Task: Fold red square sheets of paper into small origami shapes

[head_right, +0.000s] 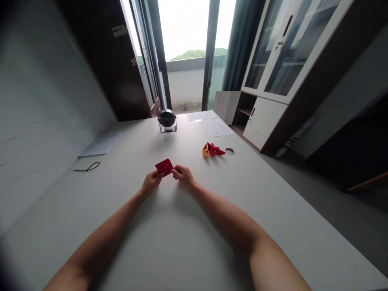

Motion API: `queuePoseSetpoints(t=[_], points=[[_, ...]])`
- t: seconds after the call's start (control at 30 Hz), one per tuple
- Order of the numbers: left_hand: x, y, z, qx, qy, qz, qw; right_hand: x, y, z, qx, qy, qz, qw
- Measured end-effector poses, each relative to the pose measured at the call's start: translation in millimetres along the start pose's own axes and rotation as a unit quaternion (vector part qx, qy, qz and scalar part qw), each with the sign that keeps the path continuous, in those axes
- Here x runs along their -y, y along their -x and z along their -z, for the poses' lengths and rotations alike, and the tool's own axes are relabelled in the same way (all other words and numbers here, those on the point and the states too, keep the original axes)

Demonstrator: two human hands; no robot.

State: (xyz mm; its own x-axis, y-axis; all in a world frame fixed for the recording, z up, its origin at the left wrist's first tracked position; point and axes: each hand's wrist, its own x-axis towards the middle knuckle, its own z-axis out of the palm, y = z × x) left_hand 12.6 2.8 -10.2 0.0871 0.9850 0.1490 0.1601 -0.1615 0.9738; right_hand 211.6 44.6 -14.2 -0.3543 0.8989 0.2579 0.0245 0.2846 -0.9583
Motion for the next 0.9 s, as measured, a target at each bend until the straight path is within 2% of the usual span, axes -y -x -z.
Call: queuePoseSetpoints(t=[0.17,0.3,0.63,0.9], points=[[2.4,0.6,0.1,0.005,-0.022,-0.001,1.0,2.6,-2.3,1.1,0.026,-0.08,-0.026,0.996],[4.5,-0.1,0.0,-0.001,-0.025,-0.007,1.0,2.1,-2.8,0.3,0.042,-0.094,-0.033,0.994],[-10.4,2.8,-1.9,-0.056,0.047,-0.074,0.995,-4.2,-2.5,-3.5,-0.01,-0.056,0.014,0.998],[-8.8,2.5,-3.2,-0.021,0.067,-0.064,0.995,-2.2,-4.4,-0.6,0.009,-0.072,0.024,0.997]])
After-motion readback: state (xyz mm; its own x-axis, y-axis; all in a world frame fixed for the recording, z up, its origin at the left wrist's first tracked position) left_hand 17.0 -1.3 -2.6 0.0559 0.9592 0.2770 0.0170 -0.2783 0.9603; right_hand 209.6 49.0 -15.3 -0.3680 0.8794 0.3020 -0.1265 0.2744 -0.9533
